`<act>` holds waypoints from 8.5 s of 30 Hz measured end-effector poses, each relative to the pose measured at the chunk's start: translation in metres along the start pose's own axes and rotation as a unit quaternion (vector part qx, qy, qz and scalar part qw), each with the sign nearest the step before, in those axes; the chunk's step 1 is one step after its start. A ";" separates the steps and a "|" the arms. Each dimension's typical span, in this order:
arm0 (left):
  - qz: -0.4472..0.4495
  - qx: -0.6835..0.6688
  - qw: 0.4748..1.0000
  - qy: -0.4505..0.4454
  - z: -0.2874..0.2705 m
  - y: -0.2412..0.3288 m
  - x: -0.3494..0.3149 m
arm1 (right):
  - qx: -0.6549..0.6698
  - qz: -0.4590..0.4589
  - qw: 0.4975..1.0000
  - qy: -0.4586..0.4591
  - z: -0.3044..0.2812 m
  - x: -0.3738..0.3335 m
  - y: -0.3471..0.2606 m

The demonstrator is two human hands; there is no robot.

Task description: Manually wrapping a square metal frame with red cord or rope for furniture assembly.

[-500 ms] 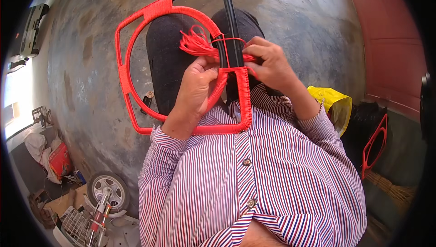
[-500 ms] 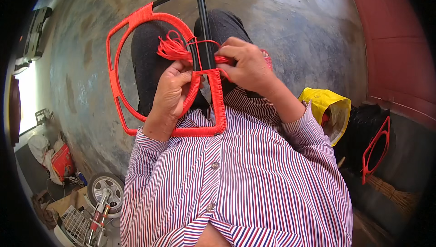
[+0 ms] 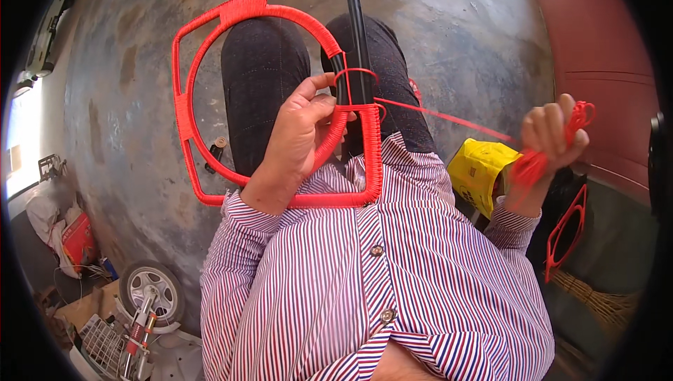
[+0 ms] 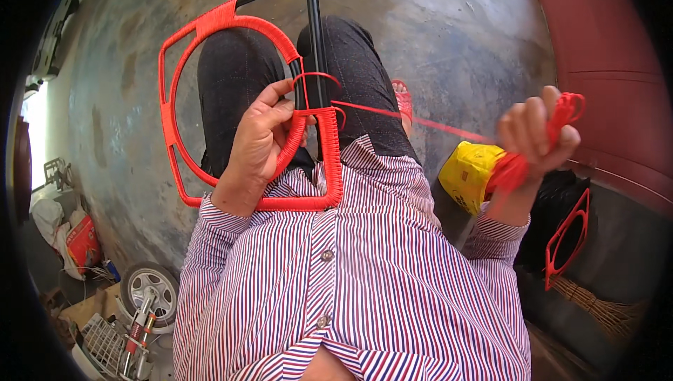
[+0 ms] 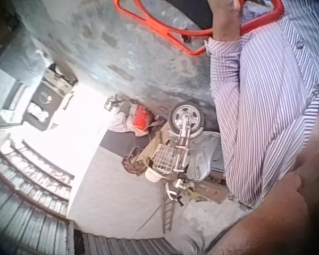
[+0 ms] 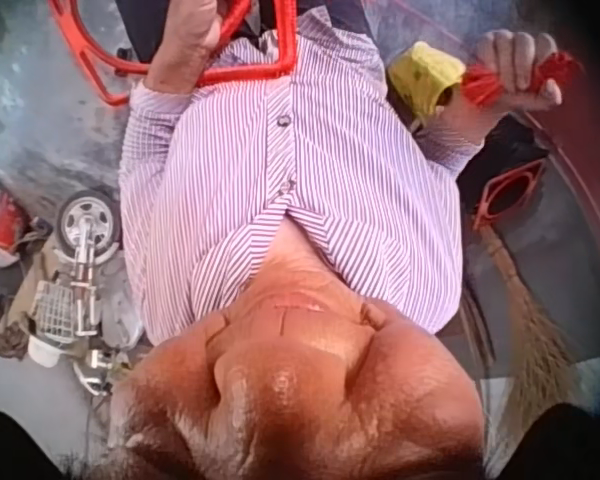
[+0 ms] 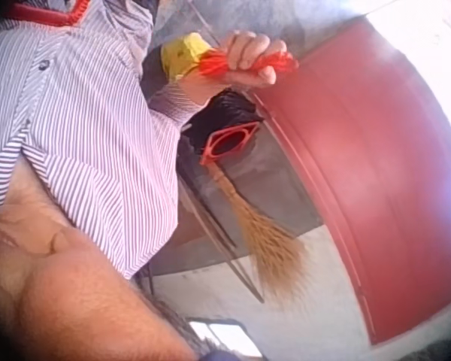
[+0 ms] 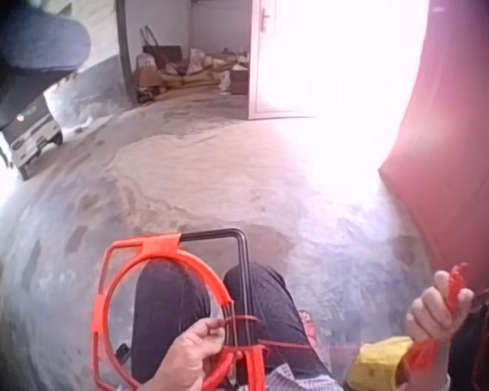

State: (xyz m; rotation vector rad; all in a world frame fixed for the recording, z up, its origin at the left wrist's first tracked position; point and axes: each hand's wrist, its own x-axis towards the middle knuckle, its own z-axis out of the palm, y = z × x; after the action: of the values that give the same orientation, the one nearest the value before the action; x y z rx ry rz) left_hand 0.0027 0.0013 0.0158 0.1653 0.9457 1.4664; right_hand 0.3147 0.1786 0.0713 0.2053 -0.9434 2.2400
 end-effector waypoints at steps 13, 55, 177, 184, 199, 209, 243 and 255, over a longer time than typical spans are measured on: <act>0.024 0.079 0.996 -0.044 -0.008 -0.004 0.002 | -0.425 0.196 0.852 0.235 0.003 0.046 0.153; -0.027 0.056 0.998 -0.028 -0.015 -0.001 0.004 | -0.266 0.214 0.904 0.256 0.007 0.036 0.095; -0.046 0.044 0.997 -0.033 -0.013 -0.010 0.014 | -0.369 0.340 0.839 0.211 0.001 -0.009 0.126; -0.054 0.063 0.996 -0.040 -0.018 -0.010 0.014 | -0.598 0.228 0.724 0.258 -0.037 0.035 0.112; 0.136 0.146 0.975 0.094 -0.007 -0.018 0.008 | -0.815 -0.136 0.563 0.027 0.012 0.097 0.161; 0.014 0.003 1.000 -0.012 -0.006 -0.014 0.013 | -0.706 0.168 0.688 0.013 0.006 0.053 0.161; 0.017 0.140 0.990 -0.008 -0.006 -0.011 0.000 | -0.297 0.221 0.897 0.243 0.015 0.041 0.136; -0.025 0.123 0.992 0.002 -0.011 -0.010 0.004 | -0.202 0.202 0.935 0.211 0.044 0.029 0.137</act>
State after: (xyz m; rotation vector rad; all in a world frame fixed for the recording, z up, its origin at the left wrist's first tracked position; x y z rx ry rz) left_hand 0.0029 -0.0017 0.0003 0.3155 1.1250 1.3014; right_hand 0.1993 0.0960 0.0356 -0.6848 -1.2505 2.2412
